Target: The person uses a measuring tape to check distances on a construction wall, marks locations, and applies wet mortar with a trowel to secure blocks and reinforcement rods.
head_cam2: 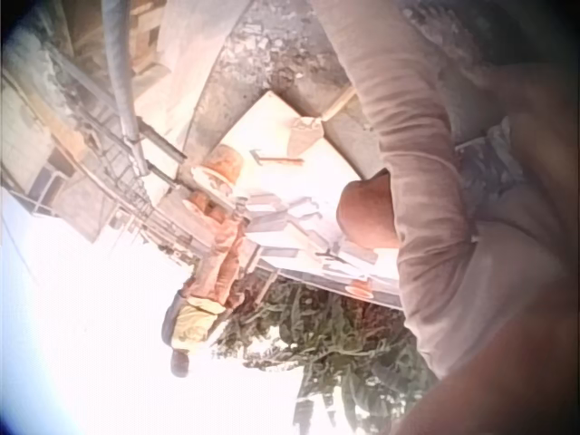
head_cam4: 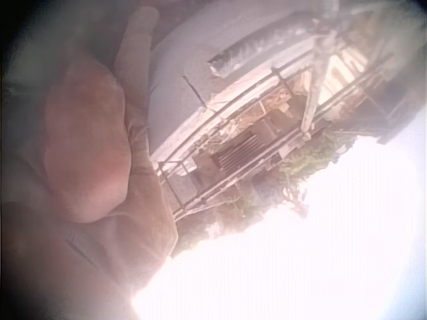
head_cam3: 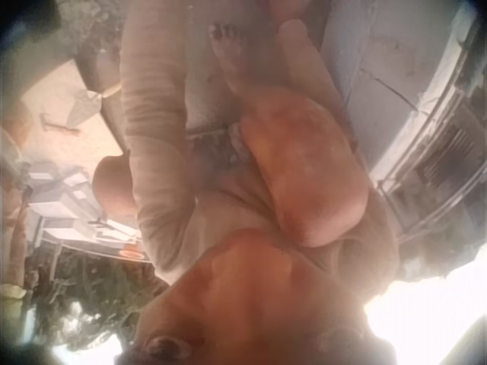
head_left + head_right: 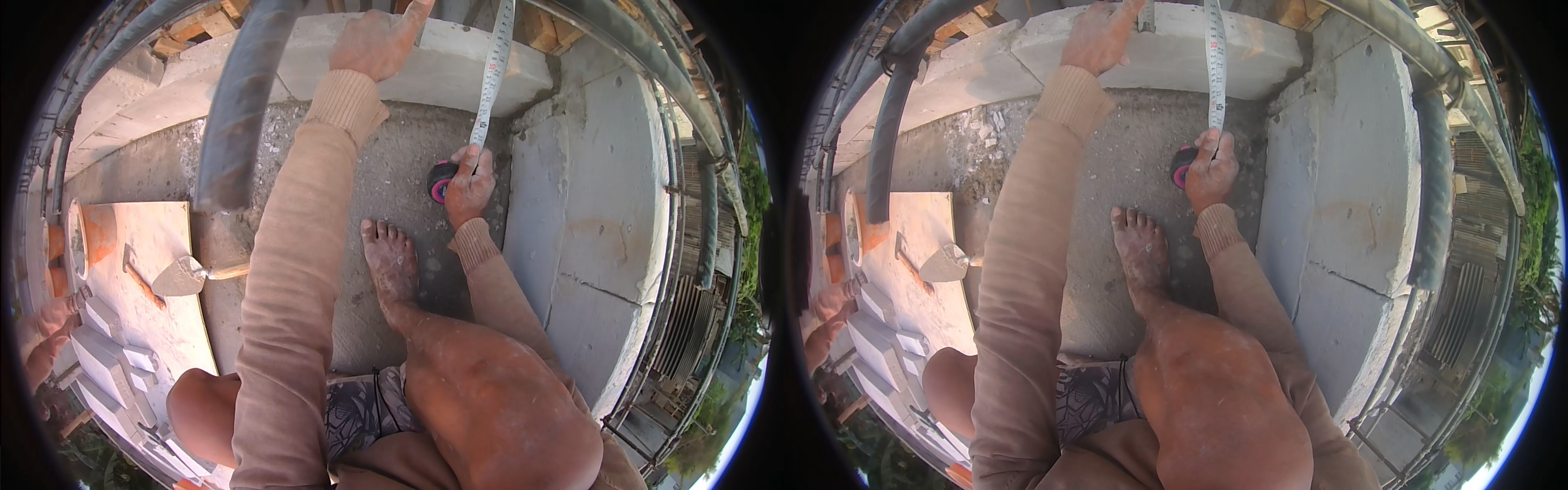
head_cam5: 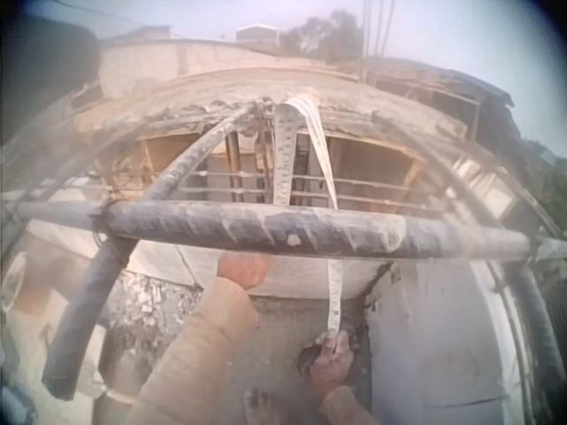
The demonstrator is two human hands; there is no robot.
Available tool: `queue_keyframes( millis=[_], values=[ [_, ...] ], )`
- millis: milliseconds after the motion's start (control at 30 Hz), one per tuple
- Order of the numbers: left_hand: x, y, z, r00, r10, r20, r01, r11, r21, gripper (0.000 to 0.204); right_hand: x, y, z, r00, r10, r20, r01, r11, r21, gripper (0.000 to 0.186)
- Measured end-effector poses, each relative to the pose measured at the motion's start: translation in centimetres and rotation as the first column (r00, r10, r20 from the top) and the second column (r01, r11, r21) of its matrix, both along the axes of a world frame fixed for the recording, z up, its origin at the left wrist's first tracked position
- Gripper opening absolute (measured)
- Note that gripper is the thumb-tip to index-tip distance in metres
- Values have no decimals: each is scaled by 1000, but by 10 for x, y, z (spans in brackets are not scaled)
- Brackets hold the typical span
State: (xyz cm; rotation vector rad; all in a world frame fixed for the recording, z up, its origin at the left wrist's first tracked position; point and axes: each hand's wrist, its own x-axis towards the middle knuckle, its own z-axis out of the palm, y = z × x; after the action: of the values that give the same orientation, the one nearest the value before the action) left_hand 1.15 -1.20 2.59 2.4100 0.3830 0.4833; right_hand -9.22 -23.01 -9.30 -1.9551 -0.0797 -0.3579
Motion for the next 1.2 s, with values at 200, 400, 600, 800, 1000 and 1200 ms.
queue_keyframes(
  millis=[200,400,600,800,1000,1200],
  values=[
    [3,2,-7,993,-95,74,101,992,-74,101,0,-1,0,999,7,-33,-7,1000,-8,40],
    [0,4,0,977,-182,109,198,966,-165,97,0,-1,0,1000,-2,-13,1,1000,-25,37],
    [-1,5,-1,967,-220,128,244,947,-210,93,0,-2,-1,999,-4,-34,3,999,-33,37],
    [-3,5,-3,961,-242,136,268,934,-235,89,1,-2,-1,999,9,-32,-9,1000,12,38],
    [-3,5,-4,958,-253,132,280,926,-253,85,1,-2,0,1000,-2,-31,3,1000,8,42],
    [-10,2,8,952,-245,184,286,926,-247,73,1,-2,1,999,0,-36,0,1000,7,41]
  ],
)
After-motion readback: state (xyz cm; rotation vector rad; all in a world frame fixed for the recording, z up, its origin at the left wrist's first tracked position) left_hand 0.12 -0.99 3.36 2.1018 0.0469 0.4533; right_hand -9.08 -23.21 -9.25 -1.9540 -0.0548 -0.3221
